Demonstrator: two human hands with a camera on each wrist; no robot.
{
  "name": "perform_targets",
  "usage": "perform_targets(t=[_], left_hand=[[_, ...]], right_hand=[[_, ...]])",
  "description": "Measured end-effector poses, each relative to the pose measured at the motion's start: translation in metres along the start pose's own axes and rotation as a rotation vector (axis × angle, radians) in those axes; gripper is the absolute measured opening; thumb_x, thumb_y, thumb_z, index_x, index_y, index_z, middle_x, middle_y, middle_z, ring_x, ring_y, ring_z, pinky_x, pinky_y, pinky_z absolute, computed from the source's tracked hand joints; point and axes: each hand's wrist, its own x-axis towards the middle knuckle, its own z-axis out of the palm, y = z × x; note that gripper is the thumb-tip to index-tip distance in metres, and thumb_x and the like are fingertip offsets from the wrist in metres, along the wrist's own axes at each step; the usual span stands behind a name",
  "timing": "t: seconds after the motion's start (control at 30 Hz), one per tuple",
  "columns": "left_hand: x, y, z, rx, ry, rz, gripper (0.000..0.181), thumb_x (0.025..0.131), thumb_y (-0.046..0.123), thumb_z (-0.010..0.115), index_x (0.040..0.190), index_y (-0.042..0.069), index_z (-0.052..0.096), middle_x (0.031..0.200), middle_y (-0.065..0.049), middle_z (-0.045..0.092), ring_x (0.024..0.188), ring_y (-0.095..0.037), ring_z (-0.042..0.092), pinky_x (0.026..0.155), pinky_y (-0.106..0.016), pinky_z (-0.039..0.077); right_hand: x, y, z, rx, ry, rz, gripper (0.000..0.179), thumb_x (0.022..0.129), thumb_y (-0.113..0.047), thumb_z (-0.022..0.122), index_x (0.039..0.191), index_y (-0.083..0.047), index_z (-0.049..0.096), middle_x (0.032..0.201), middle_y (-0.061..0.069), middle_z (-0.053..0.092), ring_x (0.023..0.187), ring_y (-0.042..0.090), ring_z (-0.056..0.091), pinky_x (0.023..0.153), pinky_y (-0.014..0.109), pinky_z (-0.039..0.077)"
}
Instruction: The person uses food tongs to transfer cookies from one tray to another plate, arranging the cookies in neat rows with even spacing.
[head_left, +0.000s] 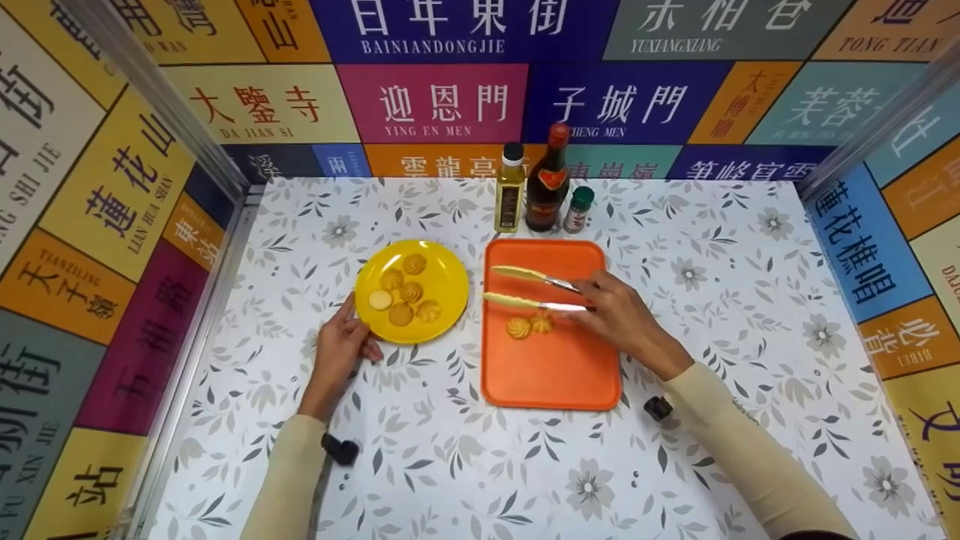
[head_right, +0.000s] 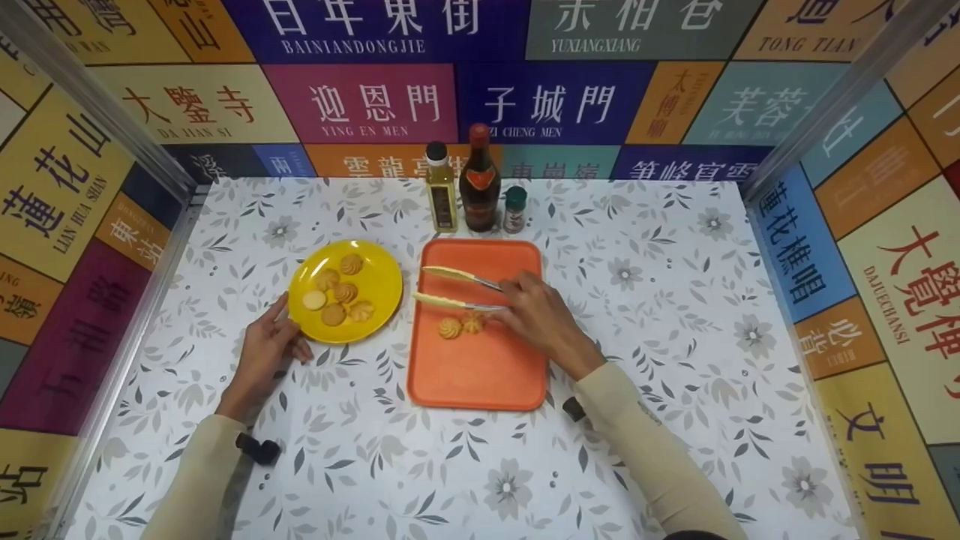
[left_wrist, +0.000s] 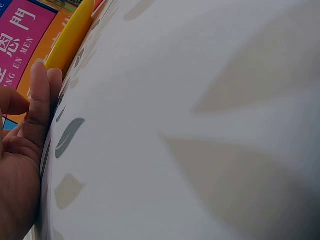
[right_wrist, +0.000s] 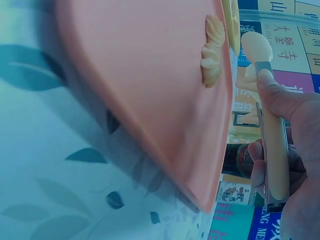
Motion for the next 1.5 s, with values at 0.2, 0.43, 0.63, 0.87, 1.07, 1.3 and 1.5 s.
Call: perform_targets(t=[0.2, 0.43, 0.63, 0.87, 1.07, 1.3, 1.5], left_hand=[[0.002, 0.001, -0.001, -0.013, -0.008, 0.002, 0.070, 0.111, 0.007, 0.055, 0.175, 0.017, 0.029, 0.083, -0.029, 0.069, 0.060, -0.027, 0.071, 0.059, -0.036, 0.066], [0.001, 0.001, 0.000, -0.028, -0.005, -0.017, 0.071, 0.111, 0.007, 0.054, 0.176, 0.017, 0.028, 0.082, -0.027, 0.069, 0.060, -0.026, 0.071, 0.059, -0.036, 0.066], [-0.001, 0.000, -0.001, -0.024, -0.007, 0.025, 0.071, 0.110, 0.004, 0.055, 0.175, 0.014, 0.029, 0.079, -0.026, 0.069, 0.059, -0.028, 0.071, 0.057, -0.037, 0.066], [-0.001, 0.000, 0.000, -0.004, -0.011, 0.041, 0.070, 0.110, 0.004, 0.055, 0.175, 0.014, 0.030, 0.078, -0.026, 0.069, 0.058, -0.028, 0.071, 0.056, -0.036, 0.066], [-0.001, 0.000, -0.001, -0.017, -0.003, 0.034, 0.070, 0.109, 0.003, 0.055, 0.175, 0.015, 0.031, 0.078, -0.026, 0.068, 0.057, -0.027, 0.071, 0.056, -0.037, 0.066], [-0.001, 0.000, -0.001, -0.019, -0.004, 0.025, 0.069, 0.110, 0.003, 0.054, 0.174, 0.014, 0.031, 0.077, -0.027, 0.069, 0.057, -0.027, 0.071, 0.056, -0.037, 0.066], [0.000, -0.001, -0.001, -0.024, -0.001, 0.021, 0.070, 0.110, 0.004, 0.055, 0.175, 0.015, 0.030, 0.076, -0.026, 0.069, 0.057, -0.028, 0.070, 0.056, -0.037, 0.066]], right_hand=[[-0.008, 0.003, -0.001, 0.002, 0.019, -0.024, 0.044, 0.091, -0.026, 0.092, 0.123, 0.001, 0.078, 0.105, 0.015, 0.063, 0.087, 0.028, 0.062, 0.073, 0.042, 0.057], [-0.023, 0.006, -0.001, -0.033, 0.078, -0.079, 0.043, 0.087, -0.023, 0.095, 0.118, 0.002, 0.077, 0.101, 0.014, 0.061, 0.083, 0.029, 0.061, 0.068, 0.041, 0.057], [-0.038, 0.008, 0.001, -0.051, 0.105, -0.092, 0.046, 0.084, -0.021, 0.097, 0.119, 0.002, 0.078, 0.098, 0.013, 0.059, 0.081, 0.025, 0.057, 0.065, 0.036, 0.052], [-0.057, 0.010, -0.002, -0.057, 0.134, -0.120, 0.050, 0.080, -0.016, 0.099, 0.121, 0.004, 0.078, 0.098, 0.012, 0.061, 0.081, 0.022, 0.058, 0.065, 0.031, 0.052], [-0.070, 0.011, -0.004, -0.034, 0.142, -0.139, 0.055, 0.078, -0.015, 0.100, 0.124, 0.006, 0.078, 0.096, 0.010, 0.060, 0.079, 0.019, 0.058, 0.064, 0.028, 0.051], [-0.079, 0.014, -0.006, -0.025, 0.134, -0.153, 0.056, 0.078, -0.014, 0.100, 0.125, 0.007, 0.078, 0.095, 0.010, 0.057, 0.080, 0.017, 0.056, 0.064, 0.025, 0.049], [-0.084, 0.018, -0.009, -0.012, 0.131, -0.150, 0.056, 0.077, -0.013, 0.101, 0.124, 0.006, 0.078, 0.096, 0.010, 0.059, 0.083, 0.016, 0.059, 0.066, 0.023, 0.050]])
